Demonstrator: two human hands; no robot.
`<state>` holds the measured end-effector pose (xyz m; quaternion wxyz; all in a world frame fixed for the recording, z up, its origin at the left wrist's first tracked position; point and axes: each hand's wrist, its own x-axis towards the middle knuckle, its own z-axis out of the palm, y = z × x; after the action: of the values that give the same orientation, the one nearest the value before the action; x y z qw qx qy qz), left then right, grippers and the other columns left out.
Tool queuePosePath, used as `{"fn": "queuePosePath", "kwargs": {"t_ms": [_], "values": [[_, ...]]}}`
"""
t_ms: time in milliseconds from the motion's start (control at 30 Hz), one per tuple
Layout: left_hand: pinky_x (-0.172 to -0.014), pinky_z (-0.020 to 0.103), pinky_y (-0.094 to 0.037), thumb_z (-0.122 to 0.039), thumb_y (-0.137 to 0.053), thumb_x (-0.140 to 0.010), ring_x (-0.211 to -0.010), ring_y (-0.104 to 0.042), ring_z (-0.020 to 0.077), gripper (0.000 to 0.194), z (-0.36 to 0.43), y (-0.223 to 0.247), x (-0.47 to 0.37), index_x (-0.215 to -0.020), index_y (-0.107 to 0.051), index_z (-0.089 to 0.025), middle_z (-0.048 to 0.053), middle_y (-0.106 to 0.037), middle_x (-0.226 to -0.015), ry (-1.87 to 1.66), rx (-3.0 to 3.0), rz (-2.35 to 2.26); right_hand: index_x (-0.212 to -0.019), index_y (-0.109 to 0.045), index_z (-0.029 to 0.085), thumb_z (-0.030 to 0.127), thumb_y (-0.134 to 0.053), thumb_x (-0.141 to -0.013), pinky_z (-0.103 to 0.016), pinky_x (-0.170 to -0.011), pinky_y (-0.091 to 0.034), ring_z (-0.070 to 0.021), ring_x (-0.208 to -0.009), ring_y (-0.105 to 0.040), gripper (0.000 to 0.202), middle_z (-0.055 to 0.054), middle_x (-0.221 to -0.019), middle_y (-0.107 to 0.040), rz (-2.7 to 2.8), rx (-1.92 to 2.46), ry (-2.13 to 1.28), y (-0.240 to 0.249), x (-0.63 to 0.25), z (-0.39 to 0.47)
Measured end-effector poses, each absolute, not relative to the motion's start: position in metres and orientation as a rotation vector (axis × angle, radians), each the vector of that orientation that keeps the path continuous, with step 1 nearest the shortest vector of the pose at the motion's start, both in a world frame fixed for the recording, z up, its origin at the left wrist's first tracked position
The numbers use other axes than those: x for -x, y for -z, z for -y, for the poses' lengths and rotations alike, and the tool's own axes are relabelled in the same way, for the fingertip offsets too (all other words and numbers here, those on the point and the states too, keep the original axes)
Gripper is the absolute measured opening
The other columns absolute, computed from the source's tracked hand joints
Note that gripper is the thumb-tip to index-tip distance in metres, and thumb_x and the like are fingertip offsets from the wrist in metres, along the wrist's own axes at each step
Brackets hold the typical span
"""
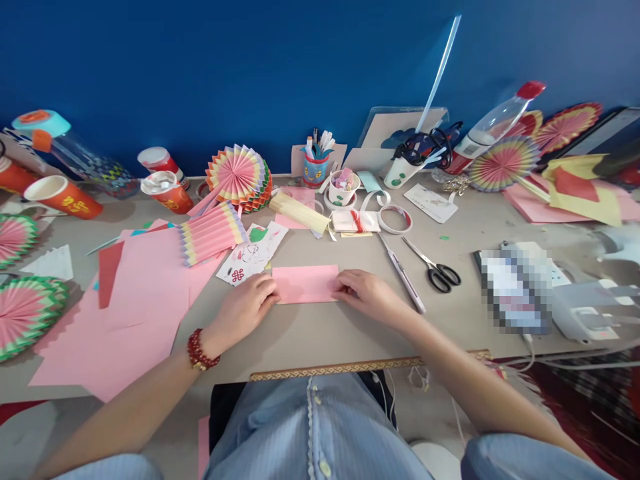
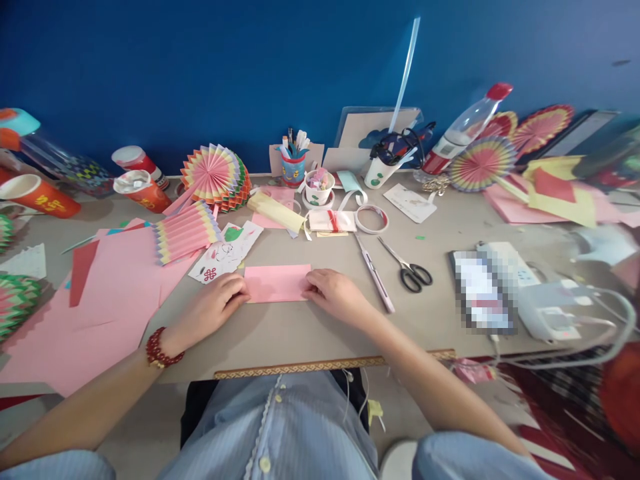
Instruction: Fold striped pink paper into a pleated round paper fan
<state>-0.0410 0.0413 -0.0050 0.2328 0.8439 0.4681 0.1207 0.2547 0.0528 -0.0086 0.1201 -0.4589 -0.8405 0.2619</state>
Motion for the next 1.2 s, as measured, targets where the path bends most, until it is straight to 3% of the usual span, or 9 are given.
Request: {"fn": "queuePosePath", "kwargs": {"t_ms": [167,333,500,600,733,867,967,1200], "values": [[-0.081,0.036,-0.045,-0.025,-0.042,-0.101,-0.089,-0.056,0.0216,0.018,-0.04,0.004,0.04,-0.088,-0.054,-0.02,0.004,-0.059,-0.092,-0.331,-2.331,-1.3,-0.09,-0.06,0.019,0.023,-0.056,-0.095,-0.028,-0.071,-0.044,-0.019,-0.081,-0.06,0.007,-0.005,-0.088,-0.063,2.466,1.327,-0.685,0.013,-0.256,-0.048],[-0.08,0.035,-0.047,-0.023,-0.041,-0.101,-0.091,-0.056,0.021,0.015,-0.037,0.01,0.041,-0.1,-0.056,-0.02,0.005,-0.059,-0.097,-0.378,-2.396,-1.303,-0.107,-0.064,0.021,0.023,-0.045,-0.1,-0.03,-0.085,-0.048,-0.0192,-0.097,-0.06,0.02,-0.008,-0.107,-0.062,2.464,1.23,-0.596,0.016,-0.256,-0.041],[-0.09,0.04,-0.043,-0.012,-0.042,-0.097,-0.105,-0.054,0.0247,0.045,-0.03,0.009,0.037,-0.136,-0.05,-0.033,0.006,-0.058,-0.125,-0.177,-2.822,-1.136,-0.121,-0.066,0.035,0.011,-0.043,-0.097,-0.032,-0.082,-0.047,-0.0199,-0.095,-0.06,0.042,-0.006,-0.116,-0.062,2.63,1.183,-0.257,0.027,-0.258,-0.038],[-0.093,0.043,-0.041,-0.014,-0.048,-0.095,-0.112,-0.052,0.0265,0.052,-0.028,0.004,0.033,-0.143,-0.045,-0.035,0.006,-0.057,-0.132,-0.09,-2.93,-1.074,-0.13,-0.06,0.042,0.014,-0.045,-0.098,-0.034,-0.08,-0.046,-0.0209,-0.093,-0.059,0.045,-0.005,-0.12,-0.063,2.723,1.122,-0.1,0.031,-0.258,-0.038],[-0.106,0.047,-0.034,-0.017,-0.048,-0.097,-0.121,-0.049,0.0262,0.047,-0.028,0.003,0.037,-0.14,-0.049,-0.034,0.004,-0.056,-0.139,-0.102,-2.946,-1.057,-0.133,-0.059,0.039,0.016,-0.047,-0.098,-0.034,-0.079,-0.046,-0.0222,-0.095,-0.056,0.043,-0.005,-0.121,-0.065,2.768,1.068,-0.015,0.03,-0.262,-0.035],[-0.118,0.054,-0.016,-0.016,-0.042,-0.098,-0.139,-0.038,0.0262,0.05,-0.023,0.007,0.056,-0.145,-0.045,-0.033,0.002,-0.049,-0.15,-0.112,-2.947,-1.072,-0.137,-0.056,0.034,0.011,-0.045,-0.095,-0.038,-0.085,-0.047,-0.023,-0.099,-0.054,0.049,-0.004,-0.132,-0.062,2.727,1.126,-0.031,0.029,-0.274,-0.024],[-0.12,0.057,-0.006,-0.028,-0.045,-0.098,-0.146,-0.03,0.0274,0.049,-0.014,0.008,0.067,-0.147,-0.043,-0.029,0.004,-0.048,-0.15,-0.153,-2.911,-1.145,-0.142,-0.051,0.032,0.005,-0.044,-0.091,-0.04,-0.086,-0.047,-0.0247,-0.103,-0.054,0.058,-0.004,-0.138,-0.059,2.669,1.206,-0.034,0.03,-0.28,-0.013],[-0.12,0.057,-0.011,-0.039,-0.047,-0.099,-0.145,-0.034,0.0303,0.046,-0.003,0.004,0.068,-0.143,-0.049,-0.028,0.008,-0.04,-0.155,-0.187,-2.883,-1.285,-0.144,-0.049,0.029,0.002,-0.044,-0.088,-0.044,-0.088,-0.047,-0.0279,-0.114,-0.053,0.062,-0.004,-0.146,-0.054,2.633,1.303,-0.049,0.03,-0.276,-0.001]]}}
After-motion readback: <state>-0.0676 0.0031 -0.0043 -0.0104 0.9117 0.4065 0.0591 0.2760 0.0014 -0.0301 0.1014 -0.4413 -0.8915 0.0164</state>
